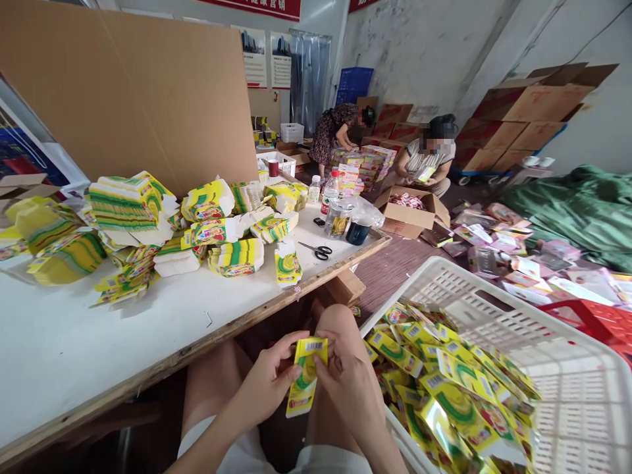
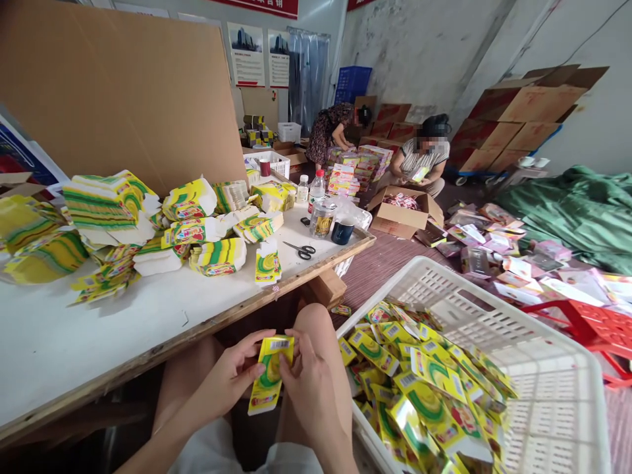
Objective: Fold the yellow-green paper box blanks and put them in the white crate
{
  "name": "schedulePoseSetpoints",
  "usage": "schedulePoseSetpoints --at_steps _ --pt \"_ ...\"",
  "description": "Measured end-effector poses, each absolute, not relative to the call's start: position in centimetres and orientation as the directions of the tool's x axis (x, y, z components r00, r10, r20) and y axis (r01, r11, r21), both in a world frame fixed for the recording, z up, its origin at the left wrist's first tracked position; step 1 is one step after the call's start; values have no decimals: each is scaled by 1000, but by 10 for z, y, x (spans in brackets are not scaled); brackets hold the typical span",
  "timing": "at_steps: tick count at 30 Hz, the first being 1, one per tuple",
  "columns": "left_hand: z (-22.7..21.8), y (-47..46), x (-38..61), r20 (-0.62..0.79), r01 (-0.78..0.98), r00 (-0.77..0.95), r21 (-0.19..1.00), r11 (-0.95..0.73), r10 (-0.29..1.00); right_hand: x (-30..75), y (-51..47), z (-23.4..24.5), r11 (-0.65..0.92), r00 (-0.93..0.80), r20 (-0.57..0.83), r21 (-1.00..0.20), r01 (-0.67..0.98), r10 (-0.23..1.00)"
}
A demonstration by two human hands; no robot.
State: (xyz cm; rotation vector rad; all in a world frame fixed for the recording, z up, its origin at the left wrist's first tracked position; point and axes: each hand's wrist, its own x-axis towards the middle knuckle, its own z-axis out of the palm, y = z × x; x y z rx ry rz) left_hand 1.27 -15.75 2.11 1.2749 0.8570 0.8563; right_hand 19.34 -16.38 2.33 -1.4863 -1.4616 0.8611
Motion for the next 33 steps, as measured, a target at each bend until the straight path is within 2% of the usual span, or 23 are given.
schedulePoseSetpoints --at_steps 7,10,14,15,17,19,21,22,25,29,33 --pt "13 -153 13 -82 -93 405 987 130 911 192 -161 17 28 107 63 -953 303 992" --pt "15 -152 13 -121 -81 378 983 163 918 198 -160 21 56 51 71 -967 249 996" --pt "15 -151 20 -139 -49 372 984 169 918 202 -161 17 18 69 24 -996 91 997" --pt "15 -147 22 -106 -28 379 992 126 919 202 -162 14 16 115 18 -1000 16 993" --pt "13 -133 26 54 89 356 992 -92 933 203 -163 8 116 340 59 -982 -149 939" --pt "10 -108 26 268 278 293 895 -350 918 205 -165 2 315 627 79 -908 -274 775" --pt "6 -75 22 375 407 216 805 -432 902 207 -168 -6 420 750 2 -830 -368 661" --pt "3 -57 18 402 450 185 777 -441 897 208 -170 -11 400 739 -53 -813 -423 672" --pt "-8 -14 7 455 541 173 697 -470 874 209 -177 -26 200 601 -194 -827 -525 775" --pt "-18 1 -5 542 595 226 581 -555 810 202 -179 -30 108 515 -205 -852 -513 832" --pt "-16 -38 -8 688 578 269 444 -684 674 189 -171 -11 -20 360 -260 -834 -551 896"
